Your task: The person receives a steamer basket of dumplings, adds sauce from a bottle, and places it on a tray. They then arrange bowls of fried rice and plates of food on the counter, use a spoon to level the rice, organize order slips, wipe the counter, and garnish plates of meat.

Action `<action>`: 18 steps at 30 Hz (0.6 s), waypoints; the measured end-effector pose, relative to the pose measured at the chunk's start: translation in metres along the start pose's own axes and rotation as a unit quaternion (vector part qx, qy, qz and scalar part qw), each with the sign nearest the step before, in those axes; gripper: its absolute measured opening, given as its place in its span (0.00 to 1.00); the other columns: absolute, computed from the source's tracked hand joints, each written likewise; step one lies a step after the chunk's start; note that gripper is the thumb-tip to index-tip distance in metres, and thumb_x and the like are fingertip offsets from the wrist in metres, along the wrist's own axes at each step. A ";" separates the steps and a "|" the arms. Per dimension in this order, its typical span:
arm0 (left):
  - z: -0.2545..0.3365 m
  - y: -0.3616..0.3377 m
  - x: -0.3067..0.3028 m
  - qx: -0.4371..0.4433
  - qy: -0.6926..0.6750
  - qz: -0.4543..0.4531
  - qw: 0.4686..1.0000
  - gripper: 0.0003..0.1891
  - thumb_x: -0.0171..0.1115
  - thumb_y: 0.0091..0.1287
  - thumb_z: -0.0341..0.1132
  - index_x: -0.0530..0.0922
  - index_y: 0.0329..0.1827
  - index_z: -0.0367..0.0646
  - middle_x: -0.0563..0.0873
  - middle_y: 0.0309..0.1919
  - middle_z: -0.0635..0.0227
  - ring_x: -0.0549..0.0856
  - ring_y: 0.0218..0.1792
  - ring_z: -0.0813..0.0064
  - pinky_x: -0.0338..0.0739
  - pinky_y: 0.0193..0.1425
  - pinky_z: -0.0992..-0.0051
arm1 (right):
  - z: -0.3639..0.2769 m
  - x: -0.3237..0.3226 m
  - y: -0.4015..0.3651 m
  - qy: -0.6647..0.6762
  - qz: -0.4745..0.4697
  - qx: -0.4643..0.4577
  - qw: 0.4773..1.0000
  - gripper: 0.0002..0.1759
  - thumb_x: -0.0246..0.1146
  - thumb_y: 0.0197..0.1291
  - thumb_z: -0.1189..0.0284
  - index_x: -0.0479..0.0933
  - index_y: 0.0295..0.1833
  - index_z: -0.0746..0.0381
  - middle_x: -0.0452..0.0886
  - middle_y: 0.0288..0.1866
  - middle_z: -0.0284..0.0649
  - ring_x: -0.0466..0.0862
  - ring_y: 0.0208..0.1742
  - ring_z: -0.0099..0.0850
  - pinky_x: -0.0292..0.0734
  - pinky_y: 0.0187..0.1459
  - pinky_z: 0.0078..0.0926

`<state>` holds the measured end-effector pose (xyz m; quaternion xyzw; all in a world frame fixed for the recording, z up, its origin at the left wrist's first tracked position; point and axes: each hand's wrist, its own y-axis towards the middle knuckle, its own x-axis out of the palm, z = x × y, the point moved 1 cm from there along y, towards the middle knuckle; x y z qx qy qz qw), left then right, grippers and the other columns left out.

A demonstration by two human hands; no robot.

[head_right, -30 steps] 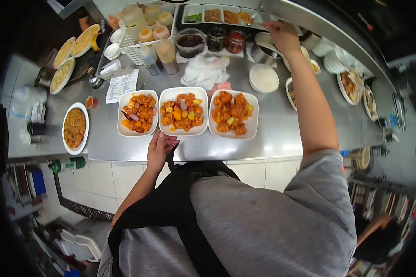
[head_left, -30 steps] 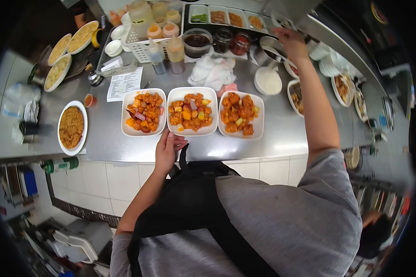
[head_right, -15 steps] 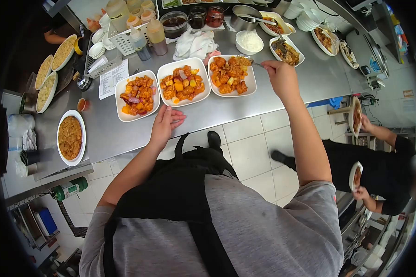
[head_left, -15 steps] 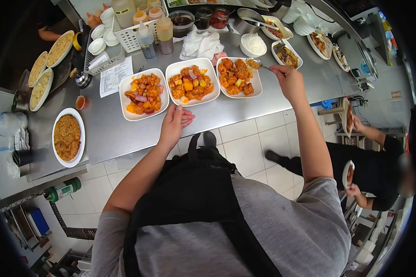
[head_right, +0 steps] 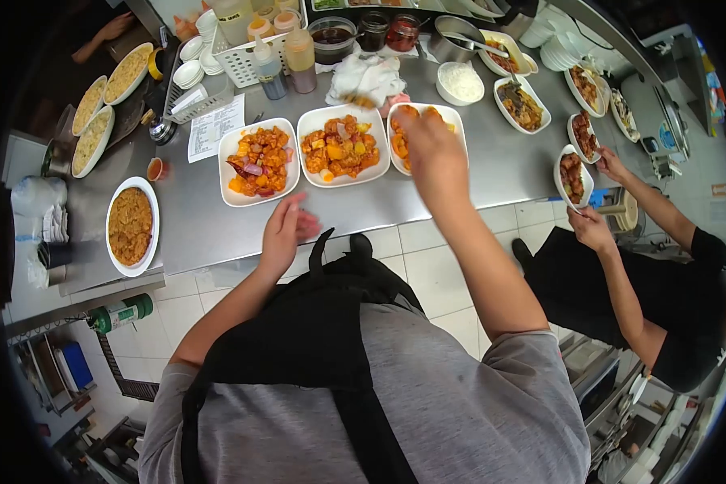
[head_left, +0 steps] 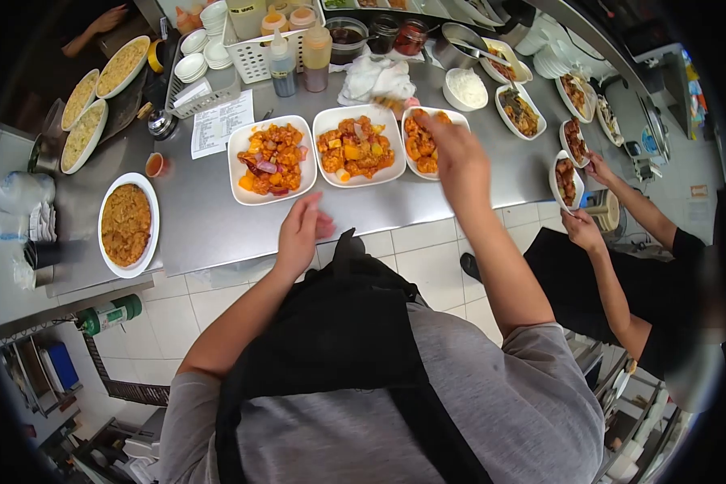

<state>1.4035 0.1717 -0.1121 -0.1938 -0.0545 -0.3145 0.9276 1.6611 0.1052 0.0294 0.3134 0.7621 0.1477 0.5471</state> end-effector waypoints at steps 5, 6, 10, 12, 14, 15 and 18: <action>0.011 -0.033 -0.041 0.198 0.158 0.177 0.951 0.11 0.48 0.76 0.32 0.79 0.45 0.38 0.74 0.19 0.76 0.72 0.21 0.88 0.68 0.25 0.83 | 0.026 0.023 0.020 0.065 -0.072 -0.090 0.991 0.18 0.60 0.53 0.84 0.83 0.50 0.60 0.80 0.35 0.44 0.81 0.35 0.43 0.77 0.38 0.35; 0.010 -0.033 -0.054 0.225 0.180 0.234 0.929 0.10 0.48 0.76 0.32 0.78 0.44 0.39 0.73 0.19 0.77 0.71 0.20 0.88 0.66 0.25 0.83 | 0.034 0.019 0.044 0.067 -0.070 -0.104 0.990 0.18 0.60 0.53 0.84 0.83 0.50 0.60 0.80 0.35 0.44 0.81 0.35 0.43 0.77 0.38 0.35; 0.018 -0.017 -0.091 0.247 0.124 0.399 0.874 0.08 0.48 0.76 0.32 0.75 0.49 0.41 0.70 0.25 0.77 0.69 0.26 0.89 0.66 0.31 0.85 | 0.105 0.030 0.178 0.033 -0.015 -0.051 0.998 0.13 0.59 0.58 0.76 0.83 0.48 0.61 0.82 0.39 0.49 0.83 0.40 0.45 0.78 0.41 0.40; 0.023 -0.006 -0.091 0.230 0.111 0.416 0.872 0.08 0.48 0.76 0.32 0.73 0.52 0.42 0.70 0.27 0.77 0.69 0.26 0.88 0.67 0.31 0.85 | 0.153 0.070 0.245 -0.106 0.011 -0.095 0.990 0.13 0.58 0.58 0.76 0.84 0.46 0.61 0.83 0.39 0.51 0.85 0.42 0.46 0.79 0.43 0.42; 0.025 0.001 -0.091 0.211 0.097 0.438 0.868 0.09 0.48 0.76 0.32 0.72 0.54 0.42 0.70 0.28 0.76 0.69 0.27 0.88 0.67 0.32 0.85 | 0.189 0.122 0.292 -0.212 -0.061 -0.096 0.971 0.13 0.57 0.58 0.76 0.84 0.46 0.62 0.84 0.40 0.52 0.85 0.43 0.47 0.79 0.45 0.43; 0.025 0.003 -0.091 0.199 0.104 0.436 0.871 0.09 0.48 0.76 0.32 0.72 0.54 0.42 0.70 0.29 0.76 0.69 0.27 0.88 0.67 0.32 0.85 | 0.187 0.139 0.305 -0.326 -0.128 -0.086 0.933 0.13 0.57 0.58 0.76 0.84 0.45 0.63 0.84 0.40 0.53 0.86 0.44 0.48 0.80 0.46 0.43; 0.025 0.002 -0.090 0.182 0.116 0.451 0.866 0.09 0.49 0.76 0.33 0.72 0.54 0.42 0.71 0.29 0.76 0.70 0.26 0.88 0.67 0.32 0.85 | 0.172 0.171 0.314 -0.305 -0.275 -0.018 0.912 0.13 0.57 0.58 0.76 0.83 0.45 0.65 0.85 0.43 0.55 0.85 0.46 0.50 0.81 0.47 0.42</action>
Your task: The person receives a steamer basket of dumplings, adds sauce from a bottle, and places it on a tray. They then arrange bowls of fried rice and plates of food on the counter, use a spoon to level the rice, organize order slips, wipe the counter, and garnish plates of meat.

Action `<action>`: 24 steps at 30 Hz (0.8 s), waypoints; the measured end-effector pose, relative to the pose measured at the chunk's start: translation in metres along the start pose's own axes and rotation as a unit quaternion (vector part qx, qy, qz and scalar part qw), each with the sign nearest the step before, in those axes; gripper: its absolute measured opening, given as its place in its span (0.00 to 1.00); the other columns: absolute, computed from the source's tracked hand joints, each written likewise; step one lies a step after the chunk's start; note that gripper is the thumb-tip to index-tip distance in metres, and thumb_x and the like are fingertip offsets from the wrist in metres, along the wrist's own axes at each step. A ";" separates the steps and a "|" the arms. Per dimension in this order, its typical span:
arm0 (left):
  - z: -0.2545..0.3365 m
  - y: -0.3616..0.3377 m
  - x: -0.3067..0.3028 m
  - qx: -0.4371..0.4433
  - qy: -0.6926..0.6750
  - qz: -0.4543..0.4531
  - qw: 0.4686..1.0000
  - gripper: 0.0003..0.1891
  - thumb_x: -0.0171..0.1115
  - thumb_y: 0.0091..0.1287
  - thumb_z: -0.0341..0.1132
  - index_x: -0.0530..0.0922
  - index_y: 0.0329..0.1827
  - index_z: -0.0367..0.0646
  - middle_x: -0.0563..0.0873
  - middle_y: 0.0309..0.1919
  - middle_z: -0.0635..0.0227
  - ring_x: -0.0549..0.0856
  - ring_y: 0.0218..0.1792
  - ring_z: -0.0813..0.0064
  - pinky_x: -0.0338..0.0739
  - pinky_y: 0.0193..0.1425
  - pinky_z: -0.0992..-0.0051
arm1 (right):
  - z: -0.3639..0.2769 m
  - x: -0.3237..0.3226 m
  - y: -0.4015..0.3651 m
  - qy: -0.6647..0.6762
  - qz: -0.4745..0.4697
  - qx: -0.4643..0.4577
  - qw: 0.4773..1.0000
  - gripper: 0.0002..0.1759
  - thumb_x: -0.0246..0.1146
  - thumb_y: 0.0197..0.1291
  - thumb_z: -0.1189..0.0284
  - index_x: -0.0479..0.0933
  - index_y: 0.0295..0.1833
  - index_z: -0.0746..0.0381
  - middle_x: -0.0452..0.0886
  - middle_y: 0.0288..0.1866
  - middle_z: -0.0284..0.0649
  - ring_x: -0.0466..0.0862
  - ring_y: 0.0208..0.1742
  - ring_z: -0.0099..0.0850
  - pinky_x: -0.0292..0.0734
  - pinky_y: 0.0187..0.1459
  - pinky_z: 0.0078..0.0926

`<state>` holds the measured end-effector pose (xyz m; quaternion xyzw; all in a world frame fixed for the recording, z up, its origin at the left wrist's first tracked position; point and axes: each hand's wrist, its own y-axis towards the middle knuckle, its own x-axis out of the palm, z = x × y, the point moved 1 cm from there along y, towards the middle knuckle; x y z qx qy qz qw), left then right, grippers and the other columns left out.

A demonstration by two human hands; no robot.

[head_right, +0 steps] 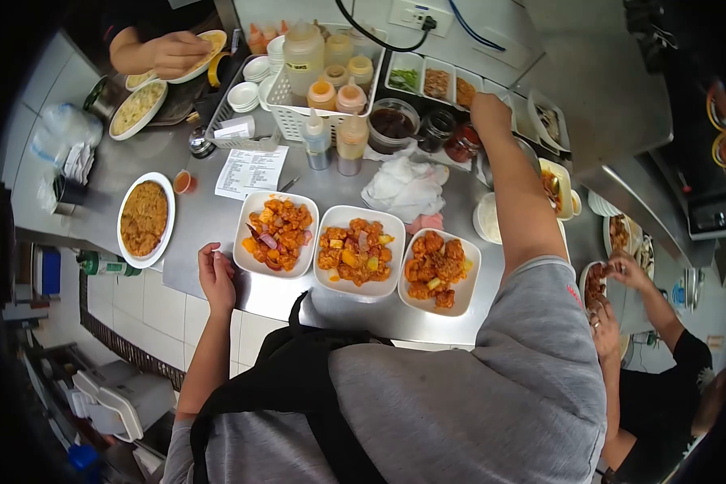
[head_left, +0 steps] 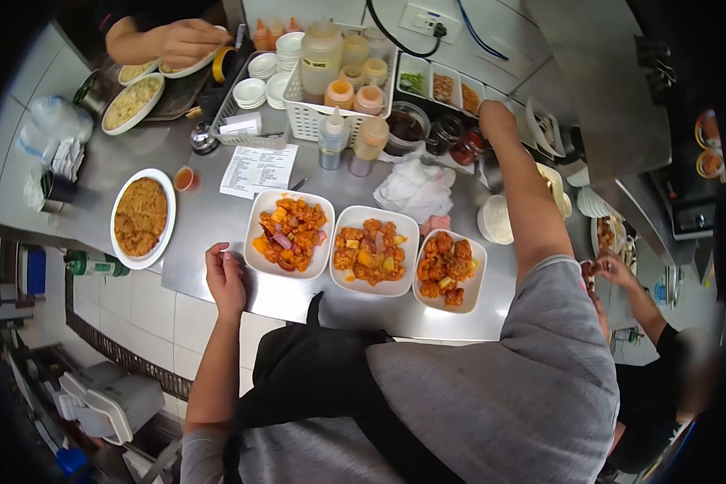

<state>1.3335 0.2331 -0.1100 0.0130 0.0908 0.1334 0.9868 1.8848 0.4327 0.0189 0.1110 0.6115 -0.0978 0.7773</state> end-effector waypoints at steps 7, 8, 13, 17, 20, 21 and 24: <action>0.005 -0.001 0.003 0.015 0.042 -0.023 0.999 0.11 0.48 0.76 0.34 0.76 0.51 0.39 0.74 0.26 0.76 0.72 0.25 0.88 0.68 0.30 0.85 | 0.068 0.053 0.034 0.220 0.054 0.025 0.974 0.12 0.62 0.55 0.65 0.87 0.40 0.56 0.86 0.39 0.48 0.86 0.44 0.46 0.80 0.49 0.38; 0.005 0.000 0.002 0.012 0.035 -0.024 0.999 0.11 0.48 0.76 0.34 0.76 0.51 0.39 0.74 0.26 0.76 0.71 0.24 0.88 0.68 0.30 0.85 | 0.072 0.053 0.031 0.245 0.070 0.021 0.967 0.12 0.62 0.55 0.65 0.88 0.41 0.54 0.86 0.39 0.47 0.86 0.43 0.45 0.80 0.48 0.37; 0.007 0.001 0.002 0.002 0.039 -0.040 0.998 0.12 0.48 0.76 0.33 0.77 0.54 0.38 0.76 0.25 0.75 0.73 0.24 0.87 0.69 0.31 0.84 | 0.079 0.063 0.022 0.280 0.085 0.044 0.955 0.13 0.61 0.59 0.64 0.87 0.43 0.55 0.87 0.38 0.46 0.87 0.41 0.42 0.79 0.45 0.34; 0.010 0.002 0.001 0.026 0.123 -0.090 0.988 0.18 0.47 0.74 0.32 0.75 0.63 0.40 0.81 0.27 0.66 0.78 0.27 0.79 0.75 0.37 0.77 | 0.088 0.055 0.010 0.351 0.103 0.058 0.929 0.16 0.61 0.61 0.60 0.86 0.48 0.54 0.87 0.40 0.46 0.87 0.42 0.38 0.79 0.46 0.33; 0.010 0.003 -0.001 0.022 0.136 -0.134 0.981 0.20 0.46 0.73 0.33 0.74 0.65 0.41 0.83 0.31 0.60 0.82 0.32 0.73 0.77 0.42 0.74 | 0.075 0.005 -0.024 0.391 0.128 0.035 0.911 0.15 0.60 0.61 0.65 0.85 0.50 0.57 0.88 0.36 0.41 0.85 0.36 0.27 0.76 0.41 0.27; -0.001 0.006 -0.002 0.061 0.142 -0.128 0.980 0.20 0.46 0.73 0.33 0.75 0.65 0.41 0.83 0.37 0.56 0.83 0.36 0.70 0.76 0.46 0.72 | 0.063 -0.017 -0.045 0.459 0.111 0.031 0.881 0.15 0.60 0.61 0.69 0.86 0.50 0.58 0.87 0.33 0.36 0.80 0.32 0.20 0.74 0.38 0.21; 0.006 0.010 -0.006 0.061 0.127 -0.164 0.976 0.20 0.45 0.73 0.32 0.75 0.65 0.41 0.82 0.41 0.56 0.82 0.37 0.69 0.75 0.47 0.71 | -0.007 -0.078 -0.134 0.509 0.151 -0.006 0.847 0.15 0.59 0.62 0.74 0.85 0.51 0.59 0.84 0.30 0.31 0.75 0.28 0.15 0.71 0.32 0.18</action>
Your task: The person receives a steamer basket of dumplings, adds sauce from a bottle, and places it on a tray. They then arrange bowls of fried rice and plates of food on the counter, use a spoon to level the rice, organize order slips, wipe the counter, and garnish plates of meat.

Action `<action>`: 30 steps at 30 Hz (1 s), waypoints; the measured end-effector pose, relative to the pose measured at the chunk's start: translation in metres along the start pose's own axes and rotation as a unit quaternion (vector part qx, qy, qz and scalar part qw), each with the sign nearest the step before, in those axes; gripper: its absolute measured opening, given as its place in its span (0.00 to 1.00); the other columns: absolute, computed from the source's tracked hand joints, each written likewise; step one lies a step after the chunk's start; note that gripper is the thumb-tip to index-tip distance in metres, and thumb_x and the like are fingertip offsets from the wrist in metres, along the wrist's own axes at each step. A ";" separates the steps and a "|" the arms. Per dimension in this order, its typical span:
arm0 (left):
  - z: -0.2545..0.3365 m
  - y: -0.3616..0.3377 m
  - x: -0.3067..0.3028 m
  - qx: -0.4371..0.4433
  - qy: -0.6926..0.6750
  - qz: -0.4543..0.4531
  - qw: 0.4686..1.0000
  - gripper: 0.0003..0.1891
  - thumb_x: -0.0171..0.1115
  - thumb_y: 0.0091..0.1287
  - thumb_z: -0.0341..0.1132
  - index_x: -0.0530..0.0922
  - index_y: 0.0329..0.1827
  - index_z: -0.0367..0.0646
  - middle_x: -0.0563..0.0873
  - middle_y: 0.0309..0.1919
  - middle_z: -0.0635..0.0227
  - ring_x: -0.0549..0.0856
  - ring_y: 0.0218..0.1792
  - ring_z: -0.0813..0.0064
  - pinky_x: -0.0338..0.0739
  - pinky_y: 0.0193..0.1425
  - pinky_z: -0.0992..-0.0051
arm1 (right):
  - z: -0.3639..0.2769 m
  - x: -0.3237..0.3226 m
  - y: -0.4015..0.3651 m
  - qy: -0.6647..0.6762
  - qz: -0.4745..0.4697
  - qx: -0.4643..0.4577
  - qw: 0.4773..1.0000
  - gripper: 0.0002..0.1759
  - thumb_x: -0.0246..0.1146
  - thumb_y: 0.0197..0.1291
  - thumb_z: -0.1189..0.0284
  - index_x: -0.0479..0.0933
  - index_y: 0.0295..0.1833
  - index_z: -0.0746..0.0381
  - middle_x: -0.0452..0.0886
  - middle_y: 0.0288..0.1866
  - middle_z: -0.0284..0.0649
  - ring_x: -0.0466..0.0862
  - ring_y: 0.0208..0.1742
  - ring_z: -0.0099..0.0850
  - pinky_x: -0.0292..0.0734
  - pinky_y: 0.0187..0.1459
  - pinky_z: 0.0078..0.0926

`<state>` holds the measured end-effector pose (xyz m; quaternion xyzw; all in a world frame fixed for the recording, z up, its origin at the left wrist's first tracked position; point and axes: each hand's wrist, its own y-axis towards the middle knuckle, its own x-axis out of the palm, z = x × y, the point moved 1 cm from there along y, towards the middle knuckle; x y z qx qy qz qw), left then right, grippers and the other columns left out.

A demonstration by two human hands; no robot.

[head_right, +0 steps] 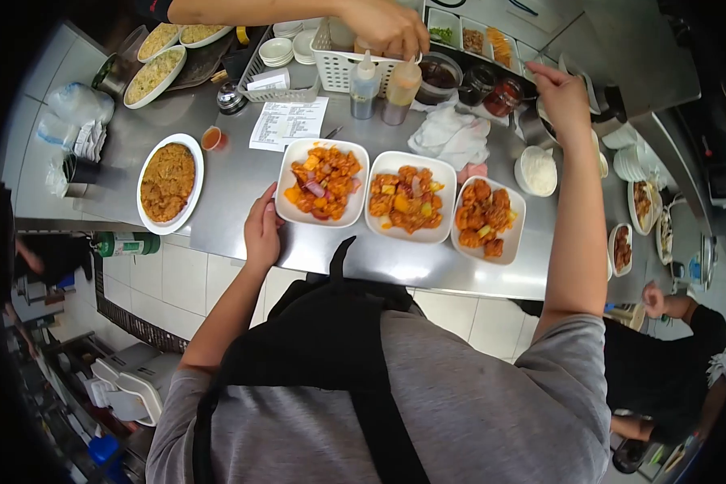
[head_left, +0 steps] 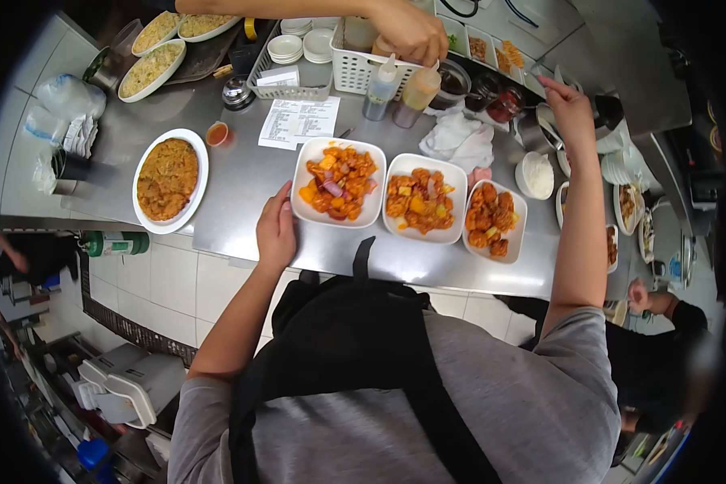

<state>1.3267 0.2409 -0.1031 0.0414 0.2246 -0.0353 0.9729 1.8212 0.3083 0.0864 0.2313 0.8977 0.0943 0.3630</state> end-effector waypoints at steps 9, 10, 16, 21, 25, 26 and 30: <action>-0.014 0.008 -0.013 -0.009 -0.090 -0.104 0.990 0.22 0.45 0.74 0.32 0.71 0.70 0.41 0.83 0.28 0.64 0.81 0.30 0.76 0.78 0.41 0.74 | -0.102 0.147 -0.189 -0.051 -0.127 0.028 0.990 0.14 0.60 0.61 0.77 0.85 0.51 0.60 0.84 0.37 0.47 0.83 0.36 0.35 0.77 0.39 0.28; -0.015 0.008 -0.013 -0.006 -0.102 -0.109 0.989 0.22 0.45 0.74 0.31 0.71 0.70 0.41 0.83 0.28 0.64 0.80 0.30 0.77 0.78 0.40 0.75 | -0.108 0.150 -0.193 -0.030 -0.101 0.027 0.994 0.14 0.61 0.59 0.78 0.85 0.50 0.59 0.82 0.35 0.50 0.83 0.36 0.41 0.77 0.38 0.33; -0.021 0.008 -0.012 0.012 -0.136 -0.118 0.984 0.21 0.45 0.75 0.30 0.70 0.70 0.41 0.82 0.28 0.67 0.79 0.29 0.80 0.77 0.39 0.77 | -0.121 0.166 -0.224 -0.169 -0.022 -0.102 0.980 0.17 0.62 0.54 0.81 0.84 0.50 0.59 0.80 0.37 0.45 0.83 0.35 0.41 0.79 0.39 0.35; -0.017 0.008 -0.014 0.006 -0.151 -0.121 0.981 0.22 0.44 0.76 0.30 0.68 0.72 0.42 0.81 0.28 0.69 0.78 0.30 0.82 0.76 0.39 0.79 | -0.151 0.142 -0.231 -0.097 0.017 -0.088 0.991 0.23 0.61 0.53 0.83 0.82 0.56 0.56 0.80 0.38 0.45 0.82 0.35 0.42 0.78 0.40 0.36; -0.017 0.006 -0.013 0.000 -0.126 -0.100 0.987 0.22 0.44 0.76 0.31 0.68 0.72 0.43 0.80 0.27 0.69 0.77 0.28 0.82 0.76 0.38 0.80 | -0.116 0.159 -0.253 -0.032 -0.199 0.044 0.979 0.16 0.61 0.59 0.81 0.83 0.52 0.60 0.81 0.34 0.44 0.82 0.39 0.38 0.75 0.53 0.29; -0.015 0.006 -0.013 0.003 -0.114 -0.097 0.989 0.23 0.44 0.76 0.31 0.67 0.73 0.43 0.80 0.26 0.70 0.77 0.28 0.82 0.75 0.38 0.80 | -0.102 0.162 -0.257 0.054 -0.194 0.075 0.977 0.14 0.59 0.63 0.79 0.83 0.52 0.61 0.84 0.38 0.43 0.82 0.39 0.33 0.75 0.53 0.26; -0.008 0.004 -0.008 0.001 -0.123 -0.055 0.991 0.23 0.43 0.76 0.31 0.65 0.74 0.44 0.78 0.24 0.71 0.77 0.27 0.82 0.75 0.36 0.79 | -0.039 0.081 -0.167 0.071 -0.127 0.145 0.979 0.15 0.54 0.70 0.73 0.81 0.57 0.58 0.83 0.32 0.34 0.75 0.27 0.21 0.73 0.32 0.22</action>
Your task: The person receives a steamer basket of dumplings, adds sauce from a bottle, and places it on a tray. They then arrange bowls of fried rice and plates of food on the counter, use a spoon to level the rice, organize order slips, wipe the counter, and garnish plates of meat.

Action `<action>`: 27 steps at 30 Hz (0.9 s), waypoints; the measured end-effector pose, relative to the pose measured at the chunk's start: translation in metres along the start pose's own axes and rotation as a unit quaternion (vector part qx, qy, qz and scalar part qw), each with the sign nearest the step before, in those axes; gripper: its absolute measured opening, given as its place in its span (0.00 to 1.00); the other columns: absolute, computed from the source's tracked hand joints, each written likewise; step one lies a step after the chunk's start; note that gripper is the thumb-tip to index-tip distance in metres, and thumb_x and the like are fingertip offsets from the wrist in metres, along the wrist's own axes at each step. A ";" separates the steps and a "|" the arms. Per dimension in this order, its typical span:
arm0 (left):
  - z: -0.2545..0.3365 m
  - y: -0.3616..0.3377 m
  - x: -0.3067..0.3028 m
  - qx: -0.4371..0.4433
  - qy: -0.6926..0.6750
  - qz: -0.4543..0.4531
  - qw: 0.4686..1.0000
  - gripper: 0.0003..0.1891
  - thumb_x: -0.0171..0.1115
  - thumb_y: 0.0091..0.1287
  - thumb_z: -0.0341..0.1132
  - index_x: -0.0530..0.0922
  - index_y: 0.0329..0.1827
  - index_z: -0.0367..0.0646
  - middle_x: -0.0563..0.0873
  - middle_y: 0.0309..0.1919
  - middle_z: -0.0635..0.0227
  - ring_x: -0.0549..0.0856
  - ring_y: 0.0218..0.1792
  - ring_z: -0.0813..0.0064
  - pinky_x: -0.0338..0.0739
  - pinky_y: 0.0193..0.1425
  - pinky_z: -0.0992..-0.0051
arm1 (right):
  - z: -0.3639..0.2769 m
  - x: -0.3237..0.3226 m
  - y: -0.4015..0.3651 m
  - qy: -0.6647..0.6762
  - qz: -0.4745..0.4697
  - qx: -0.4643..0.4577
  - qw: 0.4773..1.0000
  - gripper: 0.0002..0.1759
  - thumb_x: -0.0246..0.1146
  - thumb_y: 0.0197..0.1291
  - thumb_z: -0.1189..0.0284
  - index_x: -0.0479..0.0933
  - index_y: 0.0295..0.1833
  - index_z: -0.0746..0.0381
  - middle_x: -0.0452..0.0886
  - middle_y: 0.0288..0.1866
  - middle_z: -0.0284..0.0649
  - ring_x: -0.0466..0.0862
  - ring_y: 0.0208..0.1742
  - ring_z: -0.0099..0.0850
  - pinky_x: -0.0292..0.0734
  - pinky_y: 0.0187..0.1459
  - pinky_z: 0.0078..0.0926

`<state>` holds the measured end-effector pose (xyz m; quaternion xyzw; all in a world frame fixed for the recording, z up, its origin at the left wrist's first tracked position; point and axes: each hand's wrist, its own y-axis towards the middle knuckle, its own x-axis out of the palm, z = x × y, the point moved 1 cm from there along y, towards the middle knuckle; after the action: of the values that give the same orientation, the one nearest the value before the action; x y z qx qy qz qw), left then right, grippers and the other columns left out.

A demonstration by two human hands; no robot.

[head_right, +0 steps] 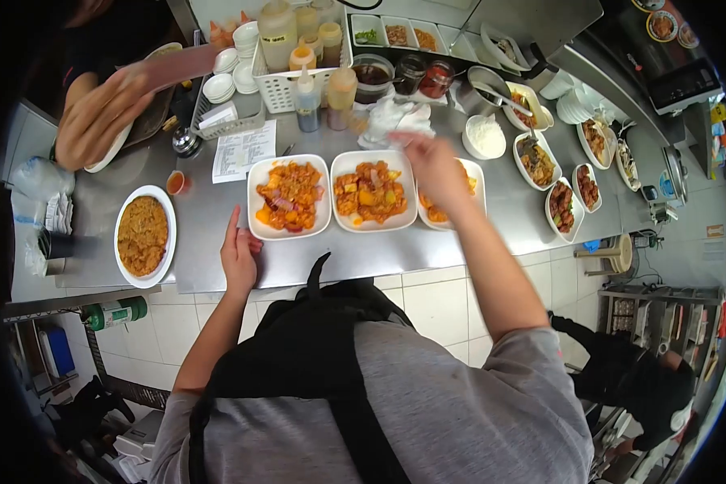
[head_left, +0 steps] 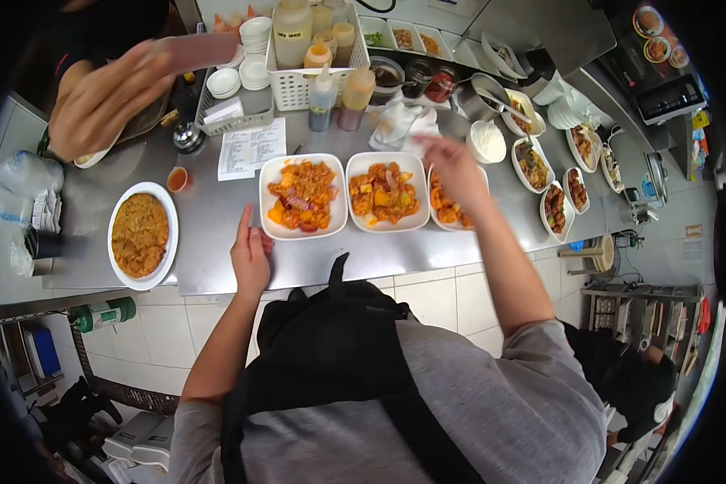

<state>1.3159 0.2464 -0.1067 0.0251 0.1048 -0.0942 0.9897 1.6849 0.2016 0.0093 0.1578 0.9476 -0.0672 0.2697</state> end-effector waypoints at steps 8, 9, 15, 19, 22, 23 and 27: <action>0.008 -0.003 0.010 -0.007 0.079 0.075 0.994 0.24 0.44 0.76 0.31 0.64 0.75 0.46 0.77 0.26 0.71 0.75 0.26 0.83 0.75 0.35 0.80 | 0.036 -0.131 0.250 -0.491 0.199 -0.072 0.845 0.16 0.54 0.65 0.69 0.82 0.54 0.57 0.84 0.52 0.47 0.84 0.48 0.44 0.79 0.50 0.43; 0.009 -0.003 0.011 -0.009 0.087 0.079 0.993 0.24 0.44 0.76 0.30 0.64 0.75 0.46 0.76 0.25 0.72 0.75 0.26 0.84 0.75 0.35 0.80 | 0.040 -0.129 0.267 -0.555 0.144 -0.006 0.819 0.17 0.53 0.66 0.68 0.82 0.55 0.55 0.83 0.55 0.46 0.83 0.52 0.44 0.76 0.54 0.48; 0.010 -0.001 0.016 -0.019 0.108 0.102 0.989 0.24 0.44 0.76 0.29 0.65 0.75 0.47 0.75 0.25 0.72 0.74 0.25 0.84 0.74 0.35 0.81 | 0.018 -0.119 0.236 -0.579 0.138 -0.065 0.801 0.18 0.51 0.68 0.66 0.77 0.60 0.54 0.78 0.63 0.42 0.77 0.63 0.42 0.65 0.60 0.64; 0.014 -0.002 0.018 -0.019 0.120 0.098 0.988 0.24 0.44 0.75 0.29 0.65 0.75 0.46 0.75 0.24 0.72 0.74 0.24 0.83 0.74 0.34 0.81 | 0.073 -0.116 0.232 -0.608 0.030 0.020 0.793 0.17 0.53 0.66 0.66 0.80 0.55 0.59 0.83 0.54 0.46 0.82 0.56 0.45 0.74 0.54 0.54; 0.010 -0.002 0.017 -0.003 0.130 0.097 0.987 0.24 0.44 0.75 0.29 0.65 0.75 0.46 0.75 0.24 0.72 0.74 0.24 0.83 0.74 0.34 0.80 | 0.082 -0.122 0.232 -0.576 0.022 -0.003 0.817 0.14 0.54 0.65 0.68 0.81 0.47 0.63 0.85 0.46 0.52 0.85 0.48 0.49 0.81 0.47 0.45; 0.009 -0.003 0.017 -0.001 0.130 0.094 0.987 0.24 0.44 0.75 0.29 0.65 0.75 0.46 0.75 0.24 0.72 0.74 0.24 0.83 0.74 0.34 0.80 | 0.087 -0.132 0.232 -0.548 0.054 -0.043 0.834 0.14 0.54 0.65 0.68 0.81 0.45 0.64 0.84 0.44 0.53 0.85 0.48 0.49 0.80 0.48 0.45; 0.009 -0.003 0.015 0.002 0.126 0.087 0.988 0.24 0.44 0.75 0.30 0.65 0.75 0.46 0.74 0.24 0.72 0.74 0.24 0.84 0.73 0.33 0.81 | 0.110 -0.165 0.223 -0.445 0.125 -0.065 0.884 0.15 0.54 0.64 0.66 0.81 0.40 0.65 0.83 0.43 0.56 0.83 0.47 0.53 0.78 0.50 0.46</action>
<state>1.3316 0.2403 -0.1009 0.0478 0.2256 -0.0044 0.9730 1.9465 0.3446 -0.0052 0.2103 0.7027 -0.0343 0.6788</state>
